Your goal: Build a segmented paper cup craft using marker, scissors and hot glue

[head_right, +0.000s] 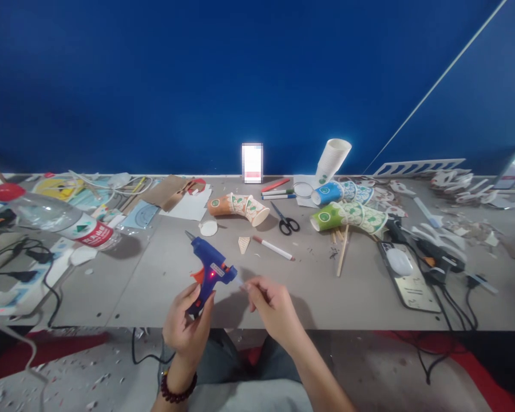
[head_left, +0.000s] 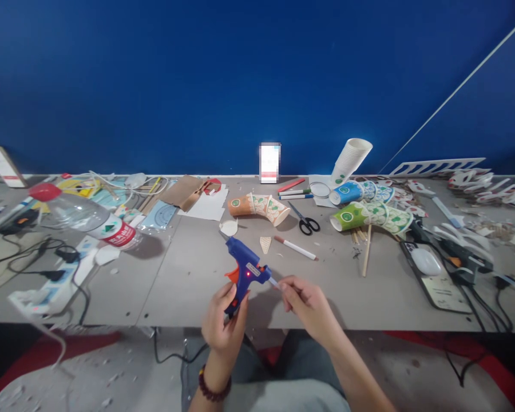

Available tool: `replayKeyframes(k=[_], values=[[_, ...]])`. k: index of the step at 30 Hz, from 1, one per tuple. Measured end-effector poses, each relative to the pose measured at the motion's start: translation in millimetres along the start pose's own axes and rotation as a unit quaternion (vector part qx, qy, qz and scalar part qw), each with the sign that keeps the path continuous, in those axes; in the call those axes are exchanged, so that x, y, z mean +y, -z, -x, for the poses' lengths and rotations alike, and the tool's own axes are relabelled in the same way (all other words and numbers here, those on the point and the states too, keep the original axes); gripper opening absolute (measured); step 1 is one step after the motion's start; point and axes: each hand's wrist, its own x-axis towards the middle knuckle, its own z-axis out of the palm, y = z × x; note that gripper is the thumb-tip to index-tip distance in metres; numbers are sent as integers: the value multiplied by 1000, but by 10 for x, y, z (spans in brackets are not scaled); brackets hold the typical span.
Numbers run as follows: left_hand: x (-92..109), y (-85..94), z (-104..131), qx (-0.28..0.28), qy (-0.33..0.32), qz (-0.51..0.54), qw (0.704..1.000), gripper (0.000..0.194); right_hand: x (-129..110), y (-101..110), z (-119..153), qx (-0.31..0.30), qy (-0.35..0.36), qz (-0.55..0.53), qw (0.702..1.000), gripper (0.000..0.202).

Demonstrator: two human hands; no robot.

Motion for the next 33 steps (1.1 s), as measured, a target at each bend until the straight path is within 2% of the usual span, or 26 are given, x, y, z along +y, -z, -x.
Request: replayKeyframes(k=[7, 17, 23, 27, 33], values=[[30, 7, -11, -6, -10, -7, 1000, 36, -50, -40, 52, 66, 28, 8, 997, 23], [108, -11, -45, -3, -21, -13, 1000, 34, -72, -58, 98, 107, 63, 29, 992, 17], [116, -28, -49, 10, -15, -11, 1000, 33, -101, -40, 98, 142, 129, 114, 975, 14], [118, -31, -30, -6, -10, -1, 1000, 33, -109, -21, 114, 160, 168, 161, 959, 13], [145, -38, -36, 4, -34, -18, 999, 37, -111, -18, 97, 142, 142, 138, 970, 16]])
